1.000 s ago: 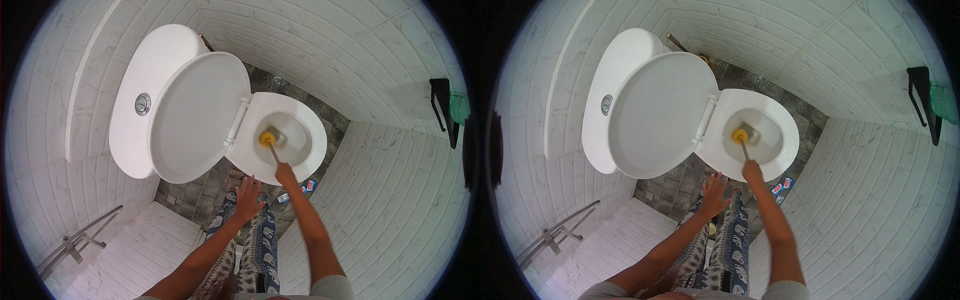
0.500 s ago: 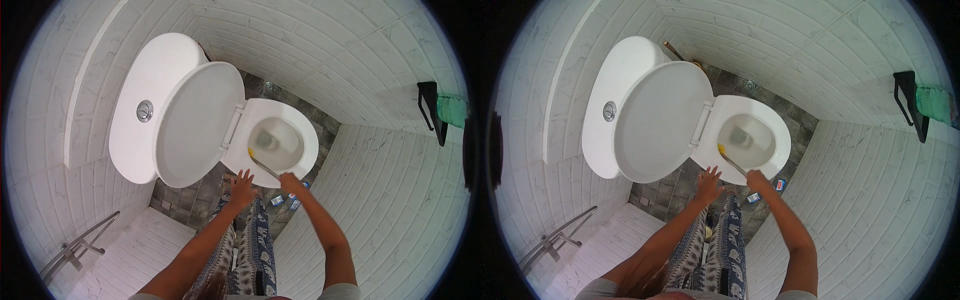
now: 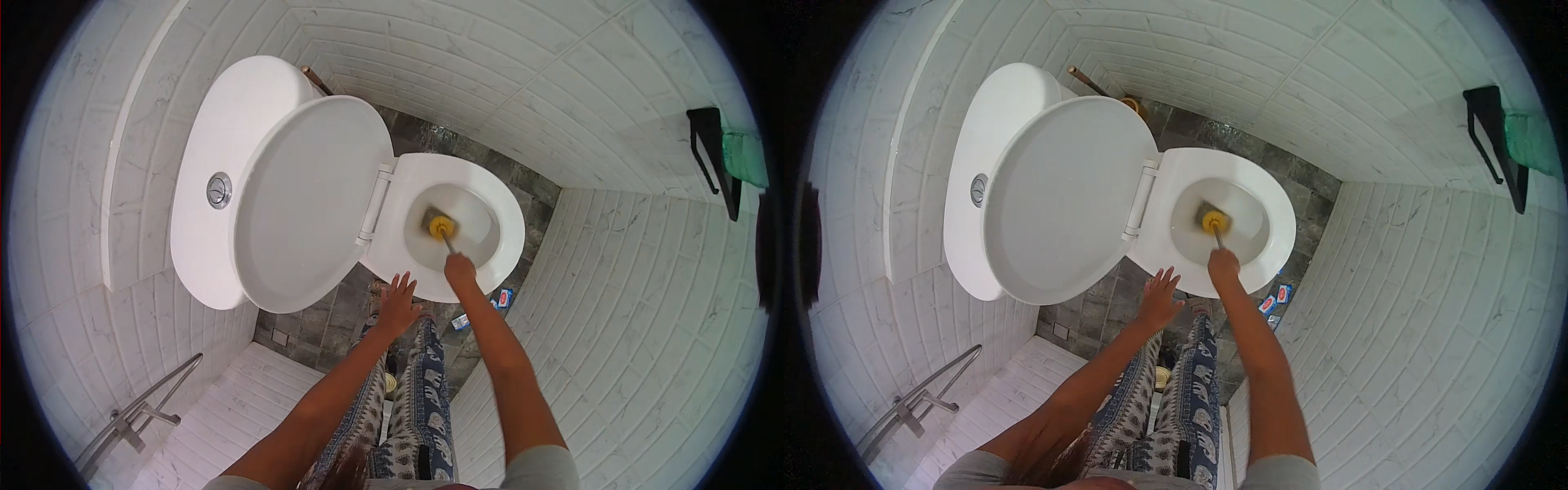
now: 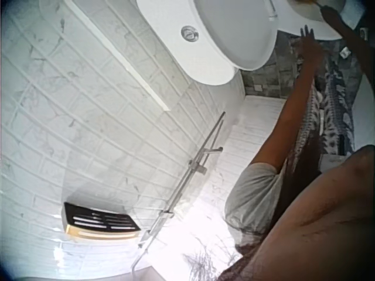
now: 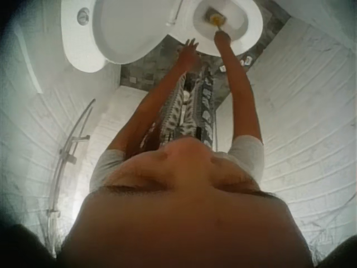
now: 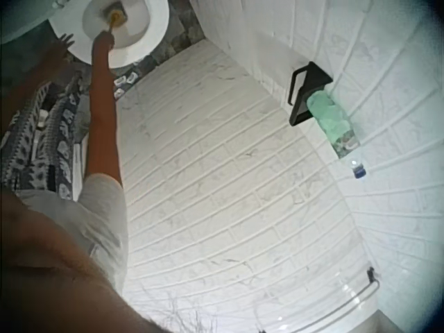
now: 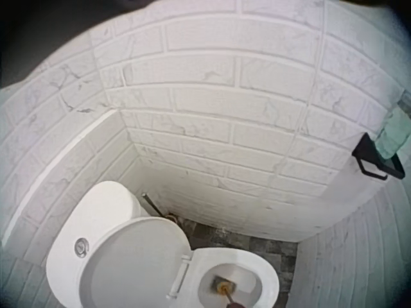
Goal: The person scrubs the inside of a white toilet bowl using a yellow toilet brush. They pour a liquid from a plastic bottle into the bowl and continue scrubbing the interior surfaces. The person then flushes the toilet and rinses the brush using a handheld shower head.
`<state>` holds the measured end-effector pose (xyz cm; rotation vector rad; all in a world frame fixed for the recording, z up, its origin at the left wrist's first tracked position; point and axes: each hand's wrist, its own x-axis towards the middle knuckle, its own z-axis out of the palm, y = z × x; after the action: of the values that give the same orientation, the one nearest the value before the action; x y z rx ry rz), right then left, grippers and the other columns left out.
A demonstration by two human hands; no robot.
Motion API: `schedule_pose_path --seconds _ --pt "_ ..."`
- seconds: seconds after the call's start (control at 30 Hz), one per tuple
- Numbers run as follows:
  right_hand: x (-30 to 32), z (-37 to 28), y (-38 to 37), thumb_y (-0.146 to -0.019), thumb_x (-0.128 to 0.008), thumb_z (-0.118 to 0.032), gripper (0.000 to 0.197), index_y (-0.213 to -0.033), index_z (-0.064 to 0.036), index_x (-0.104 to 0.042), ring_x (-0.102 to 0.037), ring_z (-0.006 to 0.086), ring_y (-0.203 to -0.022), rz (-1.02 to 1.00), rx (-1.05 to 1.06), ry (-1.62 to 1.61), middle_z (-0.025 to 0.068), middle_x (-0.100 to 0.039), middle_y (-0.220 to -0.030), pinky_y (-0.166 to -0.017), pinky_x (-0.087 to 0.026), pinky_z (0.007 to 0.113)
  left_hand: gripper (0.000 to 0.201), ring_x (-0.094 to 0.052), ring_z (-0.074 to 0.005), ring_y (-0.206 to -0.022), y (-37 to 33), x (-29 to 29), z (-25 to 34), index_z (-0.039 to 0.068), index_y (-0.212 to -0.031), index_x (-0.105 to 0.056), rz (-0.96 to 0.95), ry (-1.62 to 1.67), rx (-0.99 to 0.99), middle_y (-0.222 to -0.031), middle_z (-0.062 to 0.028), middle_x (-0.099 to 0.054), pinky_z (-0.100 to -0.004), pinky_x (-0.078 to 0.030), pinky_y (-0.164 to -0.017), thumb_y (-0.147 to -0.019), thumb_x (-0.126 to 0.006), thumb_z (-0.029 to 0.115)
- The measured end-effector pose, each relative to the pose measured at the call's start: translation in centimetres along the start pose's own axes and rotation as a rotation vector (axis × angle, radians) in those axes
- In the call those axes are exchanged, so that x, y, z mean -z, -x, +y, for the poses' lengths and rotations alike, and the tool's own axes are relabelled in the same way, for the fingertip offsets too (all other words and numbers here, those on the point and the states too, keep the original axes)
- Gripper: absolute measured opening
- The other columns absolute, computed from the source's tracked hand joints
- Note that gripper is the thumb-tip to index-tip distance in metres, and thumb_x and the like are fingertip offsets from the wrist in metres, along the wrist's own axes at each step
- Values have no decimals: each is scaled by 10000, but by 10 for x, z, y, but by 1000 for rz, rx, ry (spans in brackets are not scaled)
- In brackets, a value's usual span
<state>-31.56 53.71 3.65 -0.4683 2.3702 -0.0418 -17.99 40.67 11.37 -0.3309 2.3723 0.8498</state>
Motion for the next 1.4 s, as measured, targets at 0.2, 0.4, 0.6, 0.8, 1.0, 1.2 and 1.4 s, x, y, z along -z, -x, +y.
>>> schedule_pose_path --seconds 0.2,0.4,0.6,0.8,1.0,1.2,1.4 --pt "-31 -1 -65 -723 -488 -80 167 -813 10 -596 -609 297 -715 -140 208 162 198 -604 -767 -640 -502 340 605 -148 -301 -1285 -2 5 -1 77 -1263 -349 -17 -46 -15 -1383 -98 -195 -546 -210 -975 -755 -589 302" --pt "-52 107 55 -833 -393 -40 215 -981 66 -508 -401 93 -476 309 314 -1225 18 -422 -601 -374 -313 212 604 -154 -308 -1282 -6 10 11 68 -1267 -341 -60 -18 -15 -1381 -119 -195 -532 -205 -983 -763 -579 300" --pt "-1 50 91 -865 -383 -139 246 -1039 20 -451 -385 57 -452 -345 -410 -3062 0 -419 -625 -338 -308 169 618 -156 -281 -1286 -5 18 11 69 -1268 -337 -11 -2 -48 -1381 -101 -200 -532 -204 -981 -755 -594 297" --pt "16 -42 58 -762 -487 -111 110 -676 -49 -518 -502 240 -503 242 248 -775 100 -526 -608 -464 -409 357 638 -149 -269 -1290 -6 19 4 89 -1285 -314 -60 -156 122 -1388 -91 -191 -528 -191 -987 -763 -574 347" --pt "73 143 42 -698 -533 -124 148 -769 -22 -613 -565 329 -798 -229 253 164 182 -589 -817 -675 -452 431 628 -133 -271 -1294 -16 5 3 89 -1287 -310 -79 -116 90 -1393 -91 -174 -554 -179 -983 -770 -574 328" --pt "120 43 -10 -772 -437 -93 266 -1005 -19 -543 -592 343 -799 42 25 -51 210 -590 -865 -696 -481 431 626 -125 -274 -1295 -11 1 7 84 -1287 -306 -76 -89 107 -1393 -97 -166 -557 -180 -984 -769 -574 309" --pt "12 -7 -53 -816 -399 -131 242 -848 7 -594 -599 350 -808 -9 -85 -135 194 -593 -841 -666 -500 415 630 -125 -279 -1295 -19 -1 12 81 -1277 -323 -41 -42 -11 -1388 -99 -175 -559 -182 -984 -750 -595 295"
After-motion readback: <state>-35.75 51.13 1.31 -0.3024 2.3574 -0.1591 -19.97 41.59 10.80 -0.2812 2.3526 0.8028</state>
